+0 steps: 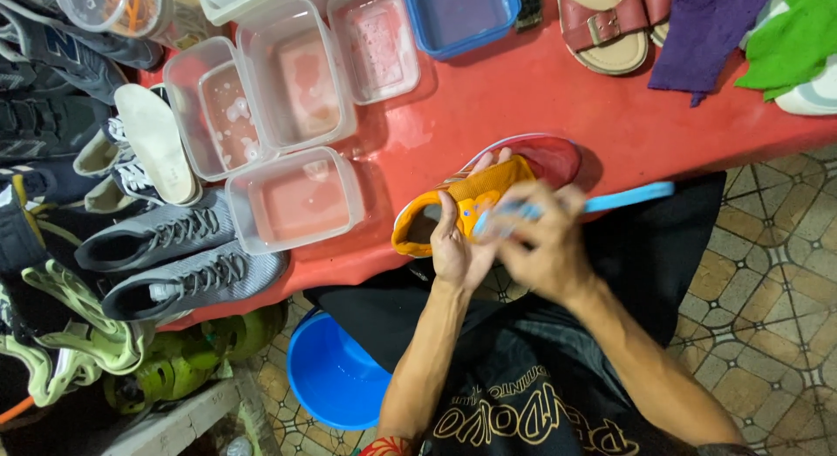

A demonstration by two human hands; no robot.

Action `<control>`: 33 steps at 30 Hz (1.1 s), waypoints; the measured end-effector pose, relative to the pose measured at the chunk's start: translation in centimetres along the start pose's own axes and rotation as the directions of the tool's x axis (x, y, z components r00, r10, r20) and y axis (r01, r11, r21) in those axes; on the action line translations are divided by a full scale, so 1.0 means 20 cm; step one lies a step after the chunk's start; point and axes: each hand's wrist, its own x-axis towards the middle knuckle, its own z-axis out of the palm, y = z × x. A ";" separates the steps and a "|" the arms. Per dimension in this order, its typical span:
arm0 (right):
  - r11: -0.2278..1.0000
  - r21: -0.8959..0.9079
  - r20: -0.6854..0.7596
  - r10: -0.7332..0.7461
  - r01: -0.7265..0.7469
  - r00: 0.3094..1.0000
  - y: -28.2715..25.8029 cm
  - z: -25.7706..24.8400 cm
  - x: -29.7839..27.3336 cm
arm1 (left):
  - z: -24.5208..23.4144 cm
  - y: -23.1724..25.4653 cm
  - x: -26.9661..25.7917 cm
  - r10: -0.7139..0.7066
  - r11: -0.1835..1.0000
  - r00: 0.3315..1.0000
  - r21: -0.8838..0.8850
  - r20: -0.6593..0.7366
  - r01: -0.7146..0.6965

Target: The person scrubs an orange and light blue sneaker with a blue toothbrush, repeatedly dipping it into a container of soapy water. They wipe the shoe with a green cloth and continue scrubbing various parts of the shoe, including the sole and sides.

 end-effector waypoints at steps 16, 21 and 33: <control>0.999 0.038 0.037 -0.015 0.014 0.999 0.12 0.04 -0.06 | 0.00 0.02 0.01 -0.020 0.999 0.999 0.045 0.036 0.019; 0.998 0.023 -0.011 -0.049 0.050 0.999 0.02 0.04 -0.05 | -0.08 0.00 0.02 0.024 0.999 0.996 -0.024 0.084 -0.023; 0.988 -0.156 -0.156 -0.023 -0.002 0.987 0.10 0.01 0.00 | -0.14 -0.03 0.04 0.036 0.999 0.994 -0.015 0.102 -0.035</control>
